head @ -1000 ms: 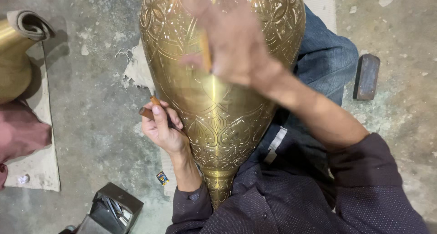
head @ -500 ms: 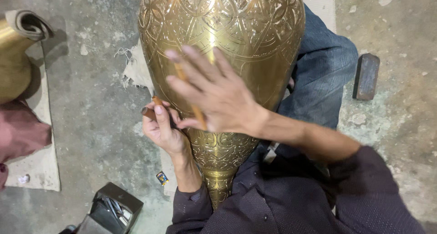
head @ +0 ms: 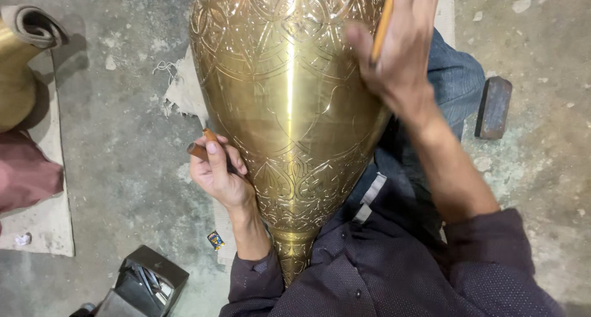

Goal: The person sits on the floor with a large brass vase held between their legs and draws decorative floral patterns onto its surface with a pencil-like scribe, steadying the vase with the other hand and a wooden support. Earlier they hammer a punch against the vase before resuming drawing the pattern lines.

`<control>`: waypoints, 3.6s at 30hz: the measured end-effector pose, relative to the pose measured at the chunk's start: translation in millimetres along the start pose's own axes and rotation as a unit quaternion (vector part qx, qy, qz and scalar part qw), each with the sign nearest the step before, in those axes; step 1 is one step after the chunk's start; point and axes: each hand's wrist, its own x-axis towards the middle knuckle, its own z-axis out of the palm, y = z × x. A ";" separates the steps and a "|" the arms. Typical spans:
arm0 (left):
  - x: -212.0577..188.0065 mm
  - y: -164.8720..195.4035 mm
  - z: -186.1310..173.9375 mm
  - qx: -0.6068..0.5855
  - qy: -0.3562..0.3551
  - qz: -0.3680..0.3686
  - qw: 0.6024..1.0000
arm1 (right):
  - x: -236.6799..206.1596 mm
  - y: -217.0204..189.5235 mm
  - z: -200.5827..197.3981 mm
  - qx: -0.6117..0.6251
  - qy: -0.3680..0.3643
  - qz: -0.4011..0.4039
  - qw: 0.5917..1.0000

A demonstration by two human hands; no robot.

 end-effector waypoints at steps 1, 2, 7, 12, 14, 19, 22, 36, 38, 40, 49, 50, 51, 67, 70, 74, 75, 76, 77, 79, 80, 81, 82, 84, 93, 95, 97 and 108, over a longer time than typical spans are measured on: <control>0.0 0.2 0.9 -0.001 0.000 -0.001 1.000 | -12.1 -6.2 -1.1 0.016 0.004 0.004 1.000; 0.1 0.6 1.5 -0.001 0.000 -0.001 1.000 | -22.0 -15.6 -1.6 0.033 0.009 0.009 0.999; -1.1 1.8 1.6 0.026 -0.003 -0.002 1.000 | -38.9 -86.2 9.1 -0.035 -0.142 -0.147 0.978; -1.4 0.5 -1.7 0.027 -0.007 0.004 1.000 | -5.0 -91.5 22.1 -0.044 -0.151 -0.174 0.972; -0.9 -0.7 -2.8 0.022 -0.005 0.003 1.000 | 11.3 -68.3 21.7 -0.040 -0.151 -0.147 0.977; -0.7 -2.2 -4.9 0.005 0.002 0.000 1.000 | 17.7 -10.0 7.0 -0.005 -0.029 -0.097 0.995; -1.0 -4.5 -4.5 -0.006 0.006 -0.008 1.000 | -24.5 2.3 -11.4 0.166 0.121 -0.082 0.975; 1.4 0.1 -9.5 -0.003 -0.063 -0.052 0.997 | -164.9 16.9 -58.4 0.437 0.189 0.264 0.839; 10.6 2.1 -16.2 0.029 -0.081 -0.047 0.995 | -162.0 14.0 -57.5 0.456 0.188 0.246 0.834; 25.9 0.8 -23.1 0.043 -0.053 -0.014 0.998 | -156.5 12.0 -56.6 0.489 0.190 0.234 0.818; 59.2 -26.9 -35.5 0.046 -0.005 -0.019 0.999 | -139.5 -26.0 -54.3 0.489 0.133 0.192 0.840; 60.2 -30.3 -36.1 0.041 -0.008 -0.026 0.999 | -139.0 -36.6 -54.5 0.474 0.125 0.200 0.848; 61.7 -33.3 -37.0 0.046 -0.002 -0.028 0.999 | -136.1 -46.0 -53.9 0.457 0.109 0.198 0.860; 78.3 -99.4 -62.8 0.026 0.060 -0.040 0.997 | -24.2 -155.0 -18.4 0.146 -0.183 0.005 0.972; 77.1 -115.1 -69.9 0.176 0.079 -0.020 0.981 | -16.3 -164.3 -11.0 0.133 -0.173 -0.010 0.976; 71.2 -122.7 -74.2 0.283 0.073 0.036 0.956 | -11.4 -166.8 -5.1 0.106 -0.165 -0.048 0.979; 70.0 -123.1 -74.5 0.276 0.070 0.041 0.958 | -11.9 -166.6 -4.2 0.108 -0.164 -0.052 0.979; 69.4 -122.8 -74.5 0.270 0.068 0.048 0.959 | -12.7 -166.0 -2.9 0.107 -0.162 -0.063 0.979; 71.0 -122.3 -74.2 0.263 0.065 0.057 0.961 | -13.5 -165.1 -1.3 0.107 -0.157 -0.077 0.979; 72.0 -120.8 -73.9 0.271 0.065 0.056 0.959 | -16.2 -163.8 0.2 0.105 -0.151 -0.091 0.979; 72.0 -120.4 -73.7 0.275 0.064 0.054 0.958 | -17.6 -163.3 0.6 0.103 -0.150 -0.093 0.979; 71.6 -120.1 -73.8 0.279 0.063 0.048 0.957 | -18.7 -162.9 0.6 0.102 -0.149 -0.093 0.979; 71.4 -120.2 -74.1 0.282 0.062 0.042 0.956 | -19.6 -162.7 0.6 0.101 -0.148 -0.093 0.979; 70.8 -121.8 -75.0 0.284 0.061 0.036 0.956 | -20.4 -162.5 0.3 0.100 -0.149 -0.092 0.979; 74.5 -124.9 -76.0 0.308 0.057 0.023 0.949 | -18.8 -164.8 3.0 0.099 -0.150 -0.098 0.979; 72.8 -122.6 -75.1 0.304 0.058 0.040 0.950 | -18.7 -164.7 3.3 0.101 -0.149 -0.101 0.978; 72.6 -120.8 -74.0 0.295 0.058 0.030 0.953 | -18.6 -164.7 2.8 0.096 -0.147 -0.104 0.979; 73.2 -117.3 -71.9 0.293 0.060 0.037 0.954 | -18.5 -166.9 2.4 0.095 -0.151 -0.104 0.978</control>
